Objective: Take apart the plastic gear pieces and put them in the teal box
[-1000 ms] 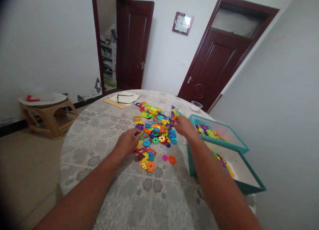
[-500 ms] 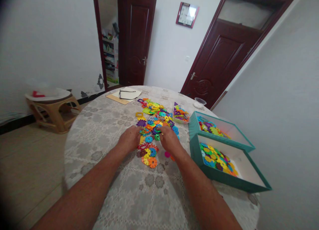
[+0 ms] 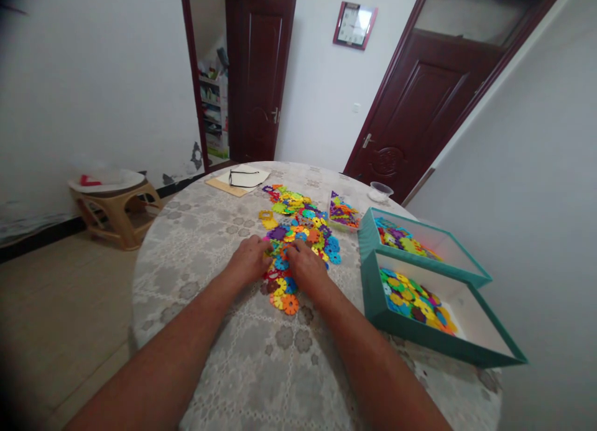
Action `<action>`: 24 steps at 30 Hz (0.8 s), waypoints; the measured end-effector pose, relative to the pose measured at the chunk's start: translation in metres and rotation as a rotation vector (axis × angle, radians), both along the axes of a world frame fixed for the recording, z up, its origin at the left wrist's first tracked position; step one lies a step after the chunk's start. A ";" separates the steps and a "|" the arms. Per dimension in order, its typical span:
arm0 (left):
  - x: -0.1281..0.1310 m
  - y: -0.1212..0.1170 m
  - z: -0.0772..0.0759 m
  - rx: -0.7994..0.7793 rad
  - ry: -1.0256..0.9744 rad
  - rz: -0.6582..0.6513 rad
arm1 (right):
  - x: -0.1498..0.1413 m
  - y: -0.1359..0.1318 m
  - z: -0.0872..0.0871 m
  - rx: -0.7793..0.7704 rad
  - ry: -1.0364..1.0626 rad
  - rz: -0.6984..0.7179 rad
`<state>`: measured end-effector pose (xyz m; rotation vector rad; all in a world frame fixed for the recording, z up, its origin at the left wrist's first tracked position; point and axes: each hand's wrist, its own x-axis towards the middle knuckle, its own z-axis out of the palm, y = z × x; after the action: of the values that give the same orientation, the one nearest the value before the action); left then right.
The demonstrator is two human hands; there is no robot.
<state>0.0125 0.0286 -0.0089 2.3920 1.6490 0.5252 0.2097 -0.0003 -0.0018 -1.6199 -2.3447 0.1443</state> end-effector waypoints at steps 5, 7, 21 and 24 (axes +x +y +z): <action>0.006 -0.006 0.004 0.054 -0.194 -0.210 | 0.013 -0.029 0.001 0.097 0.207 0.057; 0.008 -0.008 0.006 0.049 -0.305 -0.309 | 0.018 -0.040 0.003 0.118 0.327 0.040; 0.012 -0.014 0.026 -0.361 -0.677 -0.276 | 0.032 -0.047 -0.002 -0.192 1.258 -0.272; 0.015 -0.017 0.024 -0.368 -0.673 -0.317 | 0.022 -0.050 -0.003 -0.233 1.223 -0.226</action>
<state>0.0274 0.0116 0.0149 1.8607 0.9576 0.7746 0.2319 -0.0507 -0.0051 -1.2583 -1.2183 1.0402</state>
